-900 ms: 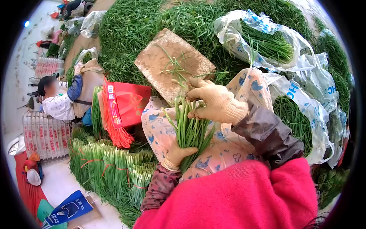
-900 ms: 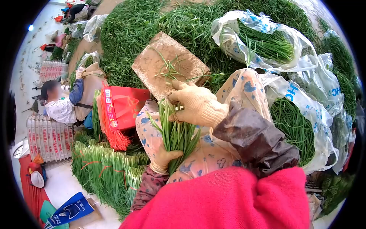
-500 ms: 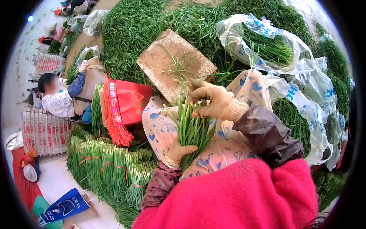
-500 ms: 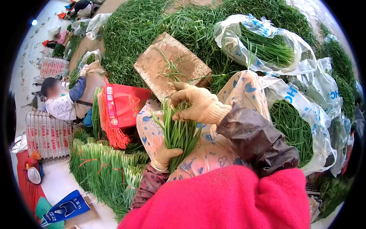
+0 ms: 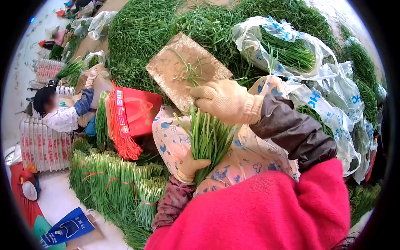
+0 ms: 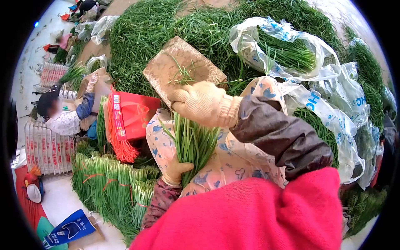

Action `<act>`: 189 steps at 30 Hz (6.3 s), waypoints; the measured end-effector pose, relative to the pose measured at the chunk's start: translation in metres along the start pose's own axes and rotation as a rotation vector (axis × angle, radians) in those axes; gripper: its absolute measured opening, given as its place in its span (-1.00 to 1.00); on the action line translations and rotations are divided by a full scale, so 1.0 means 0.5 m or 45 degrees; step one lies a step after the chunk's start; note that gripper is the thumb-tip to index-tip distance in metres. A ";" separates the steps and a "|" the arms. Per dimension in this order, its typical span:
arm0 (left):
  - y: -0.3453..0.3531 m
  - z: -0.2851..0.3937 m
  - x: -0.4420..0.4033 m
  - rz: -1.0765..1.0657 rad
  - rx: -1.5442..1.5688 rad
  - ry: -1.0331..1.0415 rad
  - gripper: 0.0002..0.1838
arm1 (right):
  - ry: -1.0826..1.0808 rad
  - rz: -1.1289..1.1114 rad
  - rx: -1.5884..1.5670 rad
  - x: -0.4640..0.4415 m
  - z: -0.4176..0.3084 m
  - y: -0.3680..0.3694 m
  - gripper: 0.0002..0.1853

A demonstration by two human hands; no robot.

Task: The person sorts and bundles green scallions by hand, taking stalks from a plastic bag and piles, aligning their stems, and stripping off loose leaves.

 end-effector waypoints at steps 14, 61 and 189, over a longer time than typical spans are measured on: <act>-0.028 -0.032 0.031 -0.030 0.141 -0.034 -0.20 | 0.139 0.629 0.336 -0.084 0.157 -0.098 -0.77; -0.072 -0.079 0.052 0.044 0.475 -0.043 -0.22 | 0.513 -0.802 -1.352 0.071 0.071 0.048 -0.46; -0.048 -0.085 0.015 0.121 0.586 -0.065 -0.42 | 0.572 0.323 -2.576 0.192 0.022 0.183 0.28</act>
Point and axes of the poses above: each hand's wrist, its own x-axis away from the middle knuckle, its own y-axis out of the palm, z = x × y, the point moved 4 cm from there along -x, towards the middle knuckle, and after that the axes turned 8 degrees about -z, right-handed, at the moved point
